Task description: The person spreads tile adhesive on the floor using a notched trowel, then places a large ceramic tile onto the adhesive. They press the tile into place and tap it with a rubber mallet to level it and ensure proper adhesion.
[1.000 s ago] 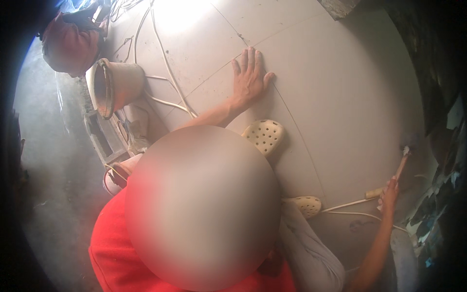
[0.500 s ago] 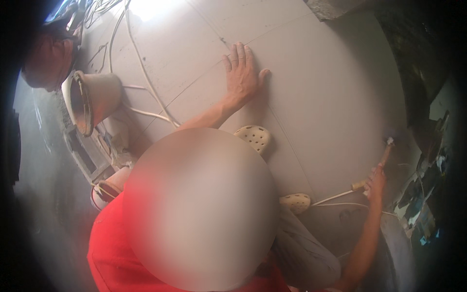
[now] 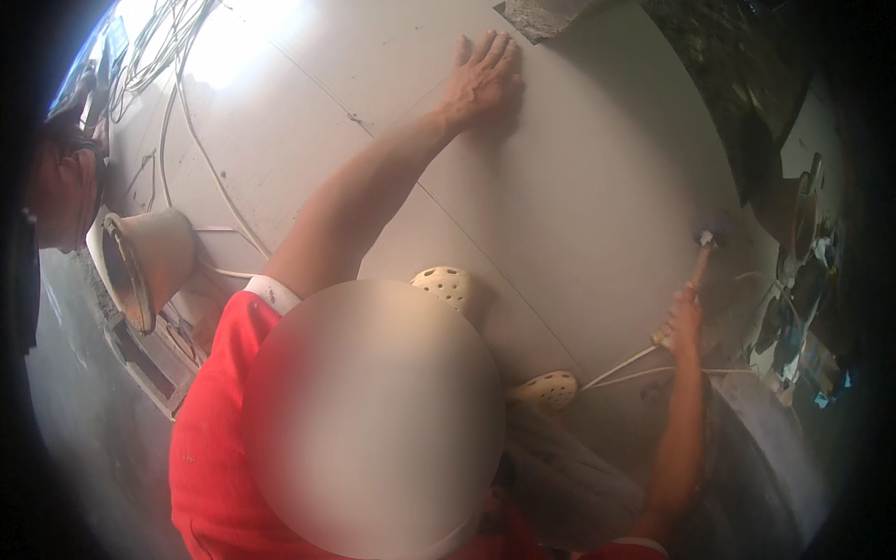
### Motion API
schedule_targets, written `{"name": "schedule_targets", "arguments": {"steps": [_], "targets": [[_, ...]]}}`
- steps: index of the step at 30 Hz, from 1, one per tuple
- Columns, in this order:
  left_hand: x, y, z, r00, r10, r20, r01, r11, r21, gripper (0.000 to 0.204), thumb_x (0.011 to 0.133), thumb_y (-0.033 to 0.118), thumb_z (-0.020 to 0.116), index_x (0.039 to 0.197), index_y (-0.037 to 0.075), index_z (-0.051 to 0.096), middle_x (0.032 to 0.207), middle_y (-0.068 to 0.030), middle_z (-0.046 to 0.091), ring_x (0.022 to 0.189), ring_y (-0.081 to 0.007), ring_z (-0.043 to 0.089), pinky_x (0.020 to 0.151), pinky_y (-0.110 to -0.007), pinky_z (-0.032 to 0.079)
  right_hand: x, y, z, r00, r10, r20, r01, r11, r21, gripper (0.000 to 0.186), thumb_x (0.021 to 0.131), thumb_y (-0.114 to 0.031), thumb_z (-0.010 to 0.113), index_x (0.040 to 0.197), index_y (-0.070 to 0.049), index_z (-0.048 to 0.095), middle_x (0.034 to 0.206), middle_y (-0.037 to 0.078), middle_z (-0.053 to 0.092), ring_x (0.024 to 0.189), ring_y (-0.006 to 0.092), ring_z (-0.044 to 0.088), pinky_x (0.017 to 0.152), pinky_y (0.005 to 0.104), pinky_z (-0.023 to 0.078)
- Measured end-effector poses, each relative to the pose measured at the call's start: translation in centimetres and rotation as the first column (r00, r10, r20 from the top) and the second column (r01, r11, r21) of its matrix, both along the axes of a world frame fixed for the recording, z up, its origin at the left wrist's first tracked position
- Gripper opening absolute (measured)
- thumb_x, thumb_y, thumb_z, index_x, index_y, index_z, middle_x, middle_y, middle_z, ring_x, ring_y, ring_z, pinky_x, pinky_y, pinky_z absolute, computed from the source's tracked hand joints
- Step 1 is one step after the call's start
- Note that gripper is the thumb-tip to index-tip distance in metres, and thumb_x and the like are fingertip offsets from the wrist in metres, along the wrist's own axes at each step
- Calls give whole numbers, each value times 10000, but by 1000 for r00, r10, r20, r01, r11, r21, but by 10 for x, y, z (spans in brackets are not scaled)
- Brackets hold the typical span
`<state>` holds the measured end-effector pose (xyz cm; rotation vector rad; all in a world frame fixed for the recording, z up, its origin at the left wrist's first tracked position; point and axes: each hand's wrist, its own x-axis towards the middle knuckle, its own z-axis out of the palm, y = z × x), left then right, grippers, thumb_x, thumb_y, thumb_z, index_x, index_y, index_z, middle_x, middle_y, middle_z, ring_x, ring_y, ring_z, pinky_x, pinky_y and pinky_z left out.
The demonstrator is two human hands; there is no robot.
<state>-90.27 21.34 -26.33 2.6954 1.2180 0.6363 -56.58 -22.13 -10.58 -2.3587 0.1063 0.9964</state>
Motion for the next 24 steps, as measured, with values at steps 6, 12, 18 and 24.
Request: {"name": "schedule_targets", "arguments": {"steps": [6, 12, 18, 24], "targets": [[-31, -41, 10, 996, 52, 79, -47, 997, -59, 682, 1043, 459, 475, 1569, 28, 424, 1666, -166, 371, 1575, -340, 276, 1287, -593, 143, -66, 18, -10, 996, -88, 6, 84, 967, 242, 490, 1067, -578, 497, 1176, -106, 564, 721, -41, 423, 509, 79, 361, 416, 266, 290], [-64, -85, 17, 989, 145, 39, -140, 984, -110, 806, 1010, 567, 470, 1596, 21, 380, 1687, -216, 314, 1590, -395, 218, 1283, -616, 94, -139, 89, -23, 938, -291, -187, 345, 754, 559, 401, 1120, -469, 425, 1140, -103, 588, 752, -33, 448, 547, 99, 392, 444, 275, 312], [-63, -86, 16, 978, 198, 63, -186, 970, -159, 820, 1005, 574, 467, 1606, 26, 363, 1698, -201, 296, 1600, -385, 189, 1290, -616, 64, -155, 124, -29, 901, -347, -262, 435, 704, 562, 369, 1122, -495, 423, 1064, -143, 516, 743, -32, 444, 517, 92, 354, 423, 269, 295], [-63, -88, 11, 974, 217, 65, -206, 969, -139, 829, 1001, 584, 467, 1605, 25, 363, 1698, -195, 295, 1603, -384, 173, 1289, -620, 49, -139, 122, -38, 944, -276, -181, 329, 812, 482, 394, 1112, -501, 435, 1131, -124, 547, 809, -20, 431, 617, 114, 387, 498, 278, 284]]}}
